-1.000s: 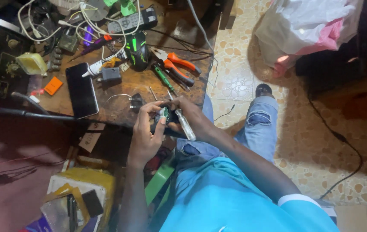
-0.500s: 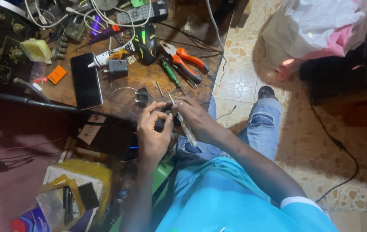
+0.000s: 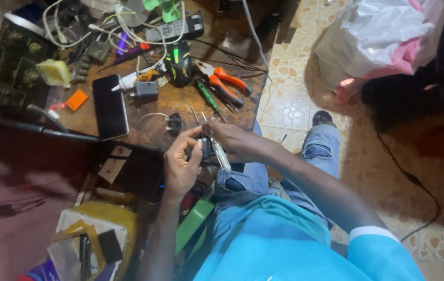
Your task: Disassembling and inspecting a small electronic device using a screwdriver and pliers on a repair bench.
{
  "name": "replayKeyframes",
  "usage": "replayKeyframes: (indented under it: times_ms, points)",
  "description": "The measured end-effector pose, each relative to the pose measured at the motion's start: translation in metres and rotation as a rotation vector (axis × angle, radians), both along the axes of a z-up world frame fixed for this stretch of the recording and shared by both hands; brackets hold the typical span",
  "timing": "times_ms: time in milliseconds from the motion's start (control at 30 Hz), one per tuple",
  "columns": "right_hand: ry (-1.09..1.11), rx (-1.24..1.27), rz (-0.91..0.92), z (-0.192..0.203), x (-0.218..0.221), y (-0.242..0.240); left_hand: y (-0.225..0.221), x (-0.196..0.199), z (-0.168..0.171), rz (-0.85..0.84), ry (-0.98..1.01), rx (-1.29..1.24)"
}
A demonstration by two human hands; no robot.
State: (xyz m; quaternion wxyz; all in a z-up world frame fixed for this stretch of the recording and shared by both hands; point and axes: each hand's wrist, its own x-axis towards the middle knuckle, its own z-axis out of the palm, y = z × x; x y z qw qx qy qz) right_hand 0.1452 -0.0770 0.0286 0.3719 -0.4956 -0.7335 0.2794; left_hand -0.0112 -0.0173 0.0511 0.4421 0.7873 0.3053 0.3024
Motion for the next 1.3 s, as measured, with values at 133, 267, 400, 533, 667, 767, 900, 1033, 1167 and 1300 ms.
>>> replayKeyframes:
  times_ms: [133, 267, 400, 533, 667, 767, 900, 1033, 1167, 1300]
  points:
    - [-0.012, -0.013, -0.007, 0.004, 0.003, 0.0, 0.008, 0.004, -0.009, -0.043, -0.066, -0.123]
    - [-0.123, 0.005, -0.024, -0.004, 0.006, -0.004, 0.011, 0.007, -0.011, -0.089, -0.125, -0.199]
    - [-0.139, 0.049, -0.041, -0.002, 0.007, -0.007, 0.014, 0.007, -0.018, -0.139, -0.168, -0.273]
    - [-0.045, -0.359, -0.098, 0.003, 0.001, -0.006, 0.011, 0.004, -0.005, -0.13, -0.211, -0.267]
    - [0.188, -0.058, -0.206, -0.013, -0.005, -0.007, 0.01, -0.003, -0.003, -0.143, -0.204, 0.052]
    - [0.353, 0.083, -0.301, -0.038, -0.011, -0.005, 0.002, -0.004, -0.029, -0.137, -0.375, -0.091]
    - [0.407, 0.061, -0.293, -0.02, -0.032, 0.0, 0.003, 0.001, -0.059, -0.137, -0.555, -0.331]
    - [0.481, 0.007, -0.268, -0.031, -0.027, 0.001, 0.004, 0.0, -0.055, -0.081, -0.528, -0.363]
    - [0.36, 0.074, -0.194, -0.026, -0.012, 0.0, 0.007, -0.001, -0.042, -0.029, -0.378, -0.01]
    - [0.294, 0.061, -0.129, -0.047, 0.04, 0.001, 0.01, -0.005, -0.046, 0.101, -0.222, 0.229]
